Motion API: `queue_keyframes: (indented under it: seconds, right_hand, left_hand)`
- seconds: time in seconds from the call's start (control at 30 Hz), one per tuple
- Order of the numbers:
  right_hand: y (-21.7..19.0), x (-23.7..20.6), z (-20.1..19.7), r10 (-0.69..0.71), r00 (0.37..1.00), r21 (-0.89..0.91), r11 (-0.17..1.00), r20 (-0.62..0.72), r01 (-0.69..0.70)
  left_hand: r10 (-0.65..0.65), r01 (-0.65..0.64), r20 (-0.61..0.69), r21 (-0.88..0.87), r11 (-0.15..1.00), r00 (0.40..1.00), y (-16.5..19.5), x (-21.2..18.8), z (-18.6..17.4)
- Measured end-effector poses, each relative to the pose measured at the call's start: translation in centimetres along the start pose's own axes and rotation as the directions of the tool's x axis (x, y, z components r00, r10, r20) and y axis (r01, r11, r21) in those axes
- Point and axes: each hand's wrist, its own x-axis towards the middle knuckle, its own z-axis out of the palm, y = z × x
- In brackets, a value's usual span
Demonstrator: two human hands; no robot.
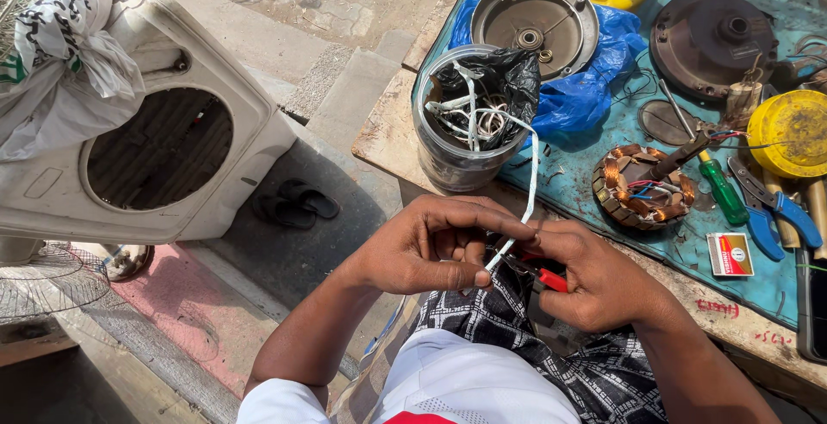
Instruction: The person sits at an outdoor workbench and strips old copper windings from an electric motor stator. They pull wire ends loose by hand, cut and grip the wire with pliers, and drop the removed wire into a plastic container, working around the stator section by section.
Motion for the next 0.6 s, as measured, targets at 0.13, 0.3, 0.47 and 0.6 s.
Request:
queue_keyframes:
  seconds: [0.13,0.3,0.47,0.6]
  right_hand:
    - [1.5,-0.5,0.7,0.042,0.998,-0.102,0.994,-0.044,-0.047]
    - [3.4,-0.7,1.8,-0.075,0.995,-0.210,0.976,-0.061,0.061]
    - [2.8,0.3,2.5,-0.195,0.954,-0.193,0.969,-0.230,0.151]
    - [1.4,1.6,2.3,-0.117,0.974,-0.066,0.992,-0.194,0.106]
  left_hand:
    - [0.008,-0.007,0.018,-0.038,0.999,1.000,0.0,-0.1,-0.2]
    - [-0.011,0.012,0.023,-0.072,0.997,1.000,-0.1,-0.3,-0.6]
    - [-0.001,0.004,0.043,-0.071,0.997,0.999,0.1,-0.4,-1.0]
    - [-0.001,0.003,0.026,-0.062,0.998,1.000,0.2,-0.3,-1.2]
